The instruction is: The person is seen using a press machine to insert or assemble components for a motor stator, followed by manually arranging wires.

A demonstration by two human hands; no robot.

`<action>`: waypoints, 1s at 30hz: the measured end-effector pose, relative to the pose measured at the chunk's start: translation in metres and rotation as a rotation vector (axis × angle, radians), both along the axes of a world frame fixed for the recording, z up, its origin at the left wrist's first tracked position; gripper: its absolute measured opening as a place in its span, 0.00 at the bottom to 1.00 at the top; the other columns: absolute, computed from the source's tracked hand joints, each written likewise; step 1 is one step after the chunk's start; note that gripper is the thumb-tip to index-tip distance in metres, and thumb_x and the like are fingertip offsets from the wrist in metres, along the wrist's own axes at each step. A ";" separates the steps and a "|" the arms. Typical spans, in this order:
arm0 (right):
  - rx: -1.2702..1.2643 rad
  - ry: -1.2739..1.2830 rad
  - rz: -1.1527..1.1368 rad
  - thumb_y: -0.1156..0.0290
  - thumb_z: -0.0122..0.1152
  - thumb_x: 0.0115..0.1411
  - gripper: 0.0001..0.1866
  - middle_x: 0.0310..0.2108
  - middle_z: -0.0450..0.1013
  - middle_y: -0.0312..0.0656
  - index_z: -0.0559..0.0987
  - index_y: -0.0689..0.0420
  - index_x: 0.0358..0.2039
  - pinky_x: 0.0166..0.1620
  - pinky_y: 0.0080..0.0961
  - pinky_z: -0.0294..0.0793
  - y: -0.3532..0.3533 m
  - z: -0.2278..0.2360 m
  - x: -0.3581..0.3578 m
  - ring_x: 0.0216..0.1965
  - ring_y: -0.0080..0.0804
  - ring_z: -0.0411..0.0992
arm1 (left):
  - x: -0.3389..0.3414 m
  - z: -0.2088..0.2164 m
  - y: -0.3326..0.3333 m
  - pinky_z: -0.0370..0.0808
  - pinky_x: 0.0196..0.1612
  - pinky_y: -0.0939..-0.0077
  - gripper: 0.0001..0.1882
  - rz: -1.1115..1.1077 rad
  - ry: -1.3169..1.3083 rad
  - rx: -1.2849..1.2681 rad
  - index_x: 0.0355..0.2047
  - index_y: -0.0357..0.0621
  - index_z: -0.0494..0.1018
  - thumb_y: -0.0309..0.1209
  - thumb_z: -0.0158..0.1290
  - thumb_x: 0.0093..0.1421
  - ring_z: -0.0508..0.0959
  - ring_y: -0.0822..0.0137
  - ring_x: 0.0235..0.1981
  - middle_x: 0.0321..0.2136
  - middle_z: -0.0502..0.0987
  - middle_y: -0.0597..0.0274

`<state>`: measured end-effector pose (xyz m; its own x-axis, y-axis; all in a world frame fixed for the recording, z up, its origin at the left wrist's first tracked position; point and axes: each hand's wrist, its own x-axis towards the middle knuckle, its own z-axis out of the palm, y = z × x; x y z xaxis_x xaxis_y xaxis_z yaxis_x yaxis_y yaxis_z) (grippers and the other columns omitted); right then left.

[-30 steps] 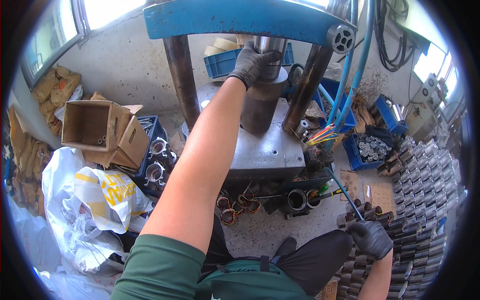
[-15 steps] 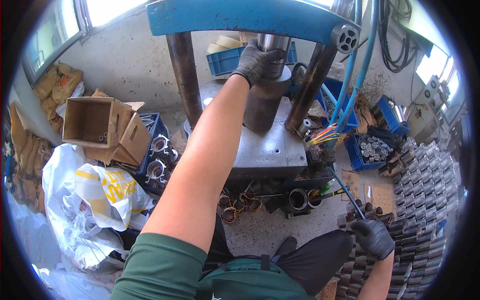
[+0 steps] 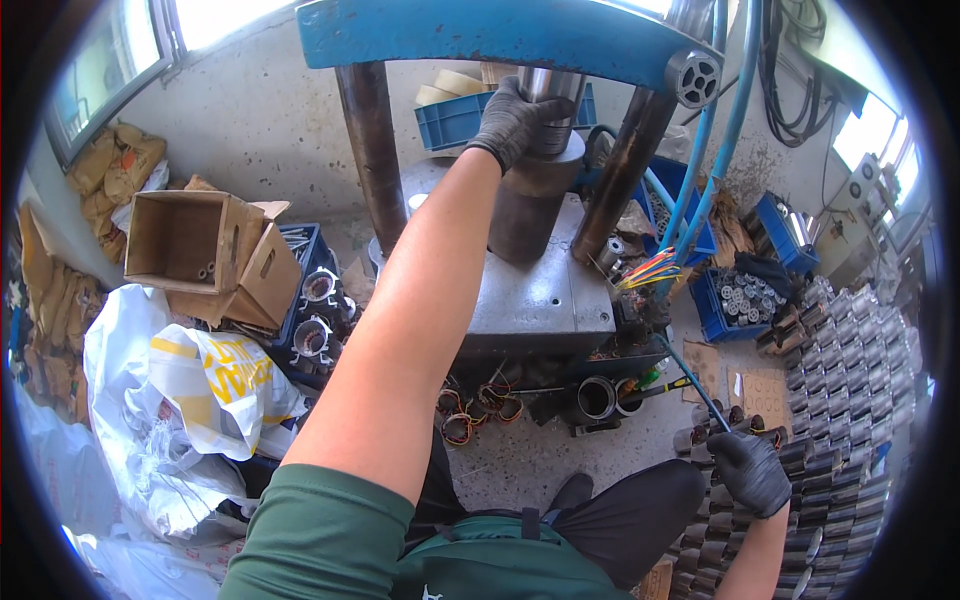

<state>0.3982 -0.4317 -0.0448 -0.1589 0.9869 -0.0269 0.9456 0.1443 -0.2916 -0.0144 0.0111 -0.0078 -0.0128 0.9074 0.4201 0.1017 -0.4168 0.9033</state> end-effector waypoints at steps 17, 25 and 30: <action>-0.033 -0.002 -0.003 0.79 0.66 0.60 0.11 0.37 0.83 0.54 0.87 0.59 0.43 0.45 0.45 0.82 0.001 0.006 -0.001 0.40 0.55 0.83 | 0.000 -0.002 0.002 0.80 0.58 0.64 0.54 0.027 0.024 -0.012 0.58 0.32 0.71 0.57 0.81 0.40 0.85 0.54 0.51 0.48 0.85 0.45; 0.636 -0.136 -0.008 0.81 0.63 0.65 0.08 0.35 0.80 0.53 0.82 0.61 0.44 0.42 0.44 0.79 0.061 0.029 0.004 0.38 0.54 0.81 | 0.004 -0.005 0.009 0.79 0.61 0.63 0.52 -0.036 -0.051 0.104 0.61 0.34 0.68 0.50 0.82 0.44 0.84 0.53 0.54 0.52 0.84 0.44; 0.952 -0.033 -0.024 0.75 0.65 0.69 0.05 0.35 0.80 0.52 0.81 0.61 0.43 0.41 0.42 0.77 0.149 0.064 0.011 0.35 0.51 0.80 | 0.007 -0.003 0.004 0.78 0.62 0.61 0.52 0.003 -0.069 0.143 0.62 0.36 0.67 0.47 0.82 0.44 0.83 0.53 0.54 0.53 0.83 0.45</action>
